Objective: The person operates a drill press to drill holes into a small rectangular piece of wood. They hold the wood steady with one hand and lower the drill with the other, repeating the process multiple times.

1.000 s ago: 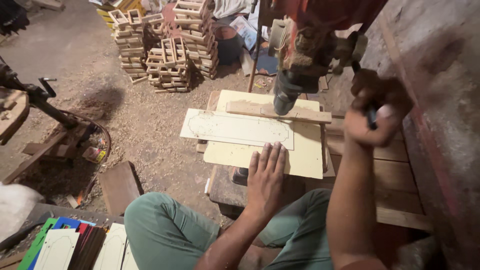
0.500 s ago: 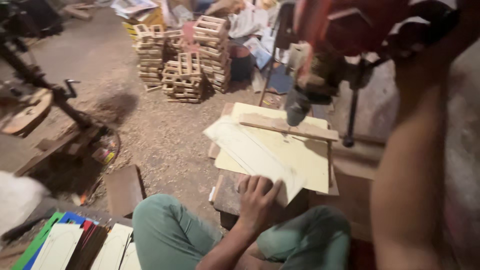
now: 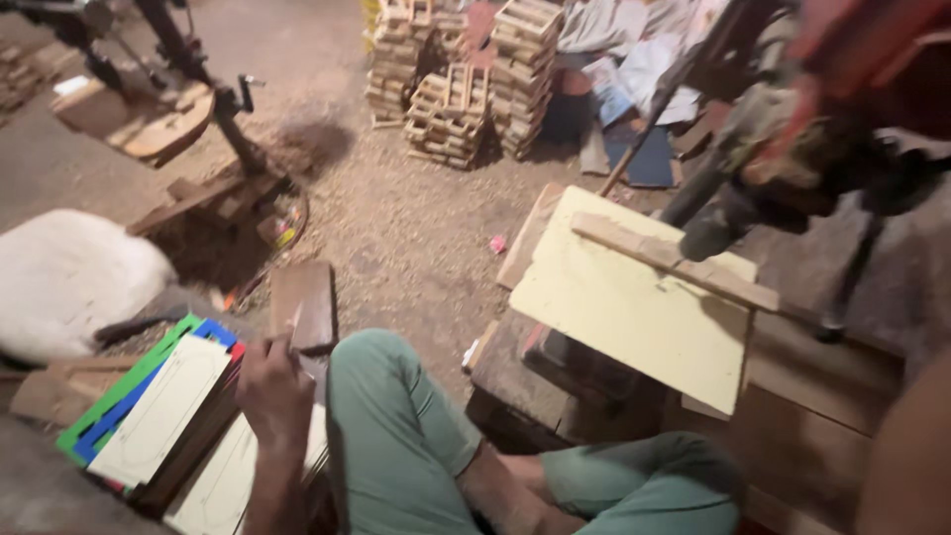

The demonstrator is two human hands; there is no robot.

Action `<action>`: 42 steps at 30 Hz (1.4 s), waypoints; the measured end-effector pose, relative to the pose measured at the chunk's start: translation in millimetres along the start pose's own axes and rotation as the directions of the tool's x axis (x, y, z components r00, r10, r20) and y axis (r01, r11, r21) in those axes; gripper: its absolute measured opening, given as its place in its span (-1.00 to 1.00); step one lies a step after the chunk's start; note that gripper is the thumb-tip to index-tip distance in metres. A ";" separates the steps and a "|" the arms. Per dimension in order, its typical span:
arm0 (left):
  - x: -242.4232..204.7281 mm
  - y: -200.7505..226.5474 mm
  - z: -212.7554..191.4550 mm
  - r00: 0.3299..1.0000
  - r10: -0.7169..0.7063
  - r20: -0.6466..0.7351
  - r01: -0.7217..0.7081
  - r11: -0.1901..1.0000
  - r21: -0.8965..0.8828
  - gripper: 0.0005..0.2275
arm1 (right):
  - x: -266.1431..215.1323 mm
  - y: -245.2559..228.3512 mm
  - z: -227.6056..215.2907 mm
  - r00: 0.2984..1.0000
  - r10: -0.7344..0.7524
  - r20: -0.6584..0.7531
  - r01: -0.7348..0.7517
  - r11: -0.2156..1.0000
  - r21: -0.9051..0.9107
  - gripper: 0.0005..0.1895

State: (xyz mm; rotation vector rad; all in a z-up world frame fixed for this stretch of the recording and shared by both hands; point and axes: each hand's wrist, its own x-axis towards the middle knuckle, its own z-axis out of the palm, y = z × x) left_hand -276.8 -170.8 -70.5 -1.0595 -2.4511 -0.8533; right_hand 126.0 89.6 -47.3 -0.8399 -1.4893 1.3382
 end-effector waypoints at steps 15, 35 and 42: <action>-101.9 -133.9 144.6 0.824 -0.296 0.483 0.526 0.716 -0.459 -0.56 | -41.7 131.1 -216.0 0.809 0.094 -0.581 -0.353 0.868 -0.351 -0.63; -56.9 48.3 23.9 0.998 -0.062 0.018 0.062 0.848 -0.526 -0.76 | -1.8 173.1 -179.7 0.715 0.259 -0.650 -0.680 0.473 -0.560 -0.80; -44.6 65.6 4.3 0.999 -0.043 -0.004 0.037 0.908 -0.418 -0.78 | -9.0 150.2 -199.8 0.744 0.141 -0.653 -0.619 0.514 -0.594 -0.85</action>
